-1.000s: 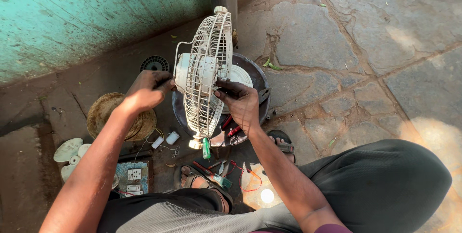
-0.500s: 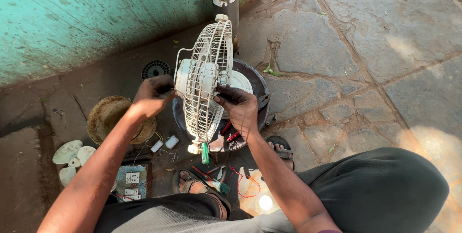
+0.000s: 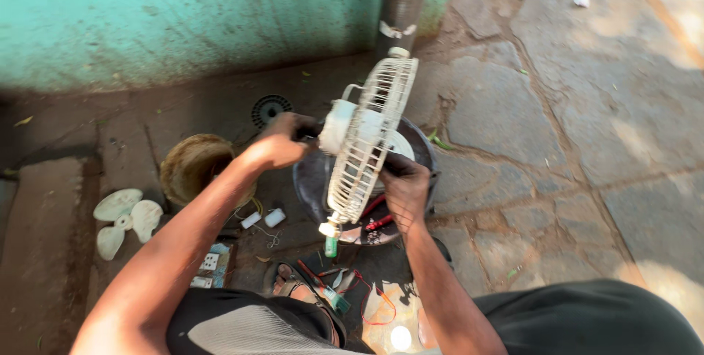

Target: The person disassembles a small electric fan, removes the motor housing, and uses pliers and a screwdriver to adjust internal components. They reassemble the fan and test the motor by hand.

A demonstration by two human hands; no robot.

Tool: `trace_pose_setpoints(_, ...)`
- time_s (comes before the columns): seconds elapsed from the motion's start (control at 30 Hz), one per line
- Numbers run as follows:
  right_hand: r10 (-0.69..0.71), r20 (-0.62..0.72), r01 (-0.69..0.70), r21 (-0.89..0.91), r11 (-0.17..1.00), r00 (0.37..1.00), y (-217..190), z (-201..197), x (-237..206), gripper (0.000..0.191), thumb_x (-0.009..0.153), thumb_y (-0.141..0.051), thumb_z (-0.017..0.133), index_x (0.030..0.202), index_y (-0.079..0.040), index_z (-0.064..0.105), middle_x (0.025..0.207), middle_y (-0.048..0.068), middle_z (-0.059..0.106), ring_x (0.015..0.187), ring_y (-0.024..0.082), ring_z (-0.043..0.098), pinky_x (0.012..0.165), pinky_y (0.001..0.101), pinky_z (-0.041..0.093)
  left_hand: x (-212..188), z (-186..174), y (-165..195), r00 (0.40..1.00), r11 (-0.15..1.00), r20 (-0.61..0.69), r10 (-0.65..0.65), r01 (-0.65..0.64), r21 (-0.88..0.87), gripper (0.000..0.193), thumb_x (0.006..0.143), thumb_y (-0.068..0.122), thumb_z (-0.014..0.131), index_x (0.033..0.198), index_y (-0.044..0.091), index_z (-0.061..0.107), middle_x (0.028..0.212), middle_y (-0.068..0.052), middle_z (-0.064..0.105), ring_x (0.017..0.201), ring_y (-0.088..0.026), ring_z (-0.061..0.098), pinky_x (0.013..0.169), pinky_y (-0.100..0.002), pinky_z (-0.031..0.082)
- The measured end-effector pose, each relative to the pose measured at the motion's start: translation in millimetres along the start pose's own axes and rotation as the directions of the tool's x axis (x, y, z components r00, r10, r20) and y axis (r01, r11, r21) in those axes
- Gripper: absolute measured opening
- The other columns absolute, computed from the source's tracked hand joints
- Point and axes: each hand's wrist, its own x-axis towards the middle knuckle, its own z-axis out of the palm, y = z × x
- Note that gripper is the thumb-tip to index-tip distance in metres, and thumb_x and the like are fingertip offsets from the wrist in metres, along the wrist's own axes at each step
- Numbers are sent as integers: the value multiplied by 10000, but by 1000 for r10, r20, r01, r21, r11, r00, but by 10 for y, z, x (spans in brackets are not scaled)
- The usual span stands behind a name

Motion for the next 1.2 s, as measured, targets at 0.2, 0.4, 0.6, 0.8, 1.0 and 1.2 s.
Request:
trace_pose_setpoints(0.2, 17, -7, -17, 57, 998, 1000, 84, -21, -9, 173, 878, -25, 755, 1030, 57, 761, 888, 100, 776, 756, 146, 716, 711, 261, 568, -102, -74, -115, 917, 901, -102, 385, -350, 255, 239, 813, 121, 782, 1003, -14, 730, 996, -201, 732, 955, -366, 689, 823, -445, 537)
trace_pose_setpoints(0.4, -14, -51, 23, 190, 982, 999, 383, -130, 45, 154, 951, -57, 757, 1045, 56, 710, 919, 144, 725, 770, 221, 712, 677, 304, 599, -80, -39, -285, 980, 982, -103, 170, -178, -70, 249, 792, 172, 741, 1009, 51, 752, 959, -114, 766, 906, -300, 741, 809, -427, 566)
trace_pose_setpoints(0.6, 329, -254, -244, 313, 918, 910, 409, -135, -41, 285, 1050, -260, 535, 1181, -34, 649, 1025, 108, 731, 808, 202, 767, 634, 286, 635, -67, -54, -547, 909, 908, -106, 403, -383, 171, 269, 837, 181, 754, 1014, -13, 695, 1001, -192, 729, 995, -403, 689, 857, -480, 535)
trace_pose_setpoints(0.8, 393, -234, -319, 297, 900, 889, 297, -120, -50, 299, 1047, -267, 534, 1193, -28, 640, 1043, 115, 721, 827, 211, 758, 651, 296, 626, 41, -83, -653, 982, 980, 15, 187, -188, 70, 265, 815, 156, 714, 1035, 12, 742, 1006, -217, 746, 1008, -400, 706, 901, -465, 536)
trace_pose_setpoints(1.0, 406, -234, -337, 283, 898, 884, 340, -149, -49, 314, 1045, -275, 534, 1204, -22, 630, 1060, 123, 712, 847, 220, 748, 668, 306, 617, 142, -70, -663, 981, 987, 153, -116, 131, -90, 323, 807, 164, 706, 1092, 34, 782, 994, -228, 779, 973, -347, 760, 888, -447, 569)
trace_pose_setpoints(1.2, 410, -215, -342, 294, 893, 886, 357, -191, -22, 330, 1042, -282, 533, 1216, -16, 621, 1078, 131, 703, 866, 230, 739, 686, 317, 609, -41, 21, -751, 918, 921, -80, 389, -387, 41, 290, 875, 185, 740, 1102, 8, 712, 1002, -204, 742, 945, -392, 710, 834, -464, 546)
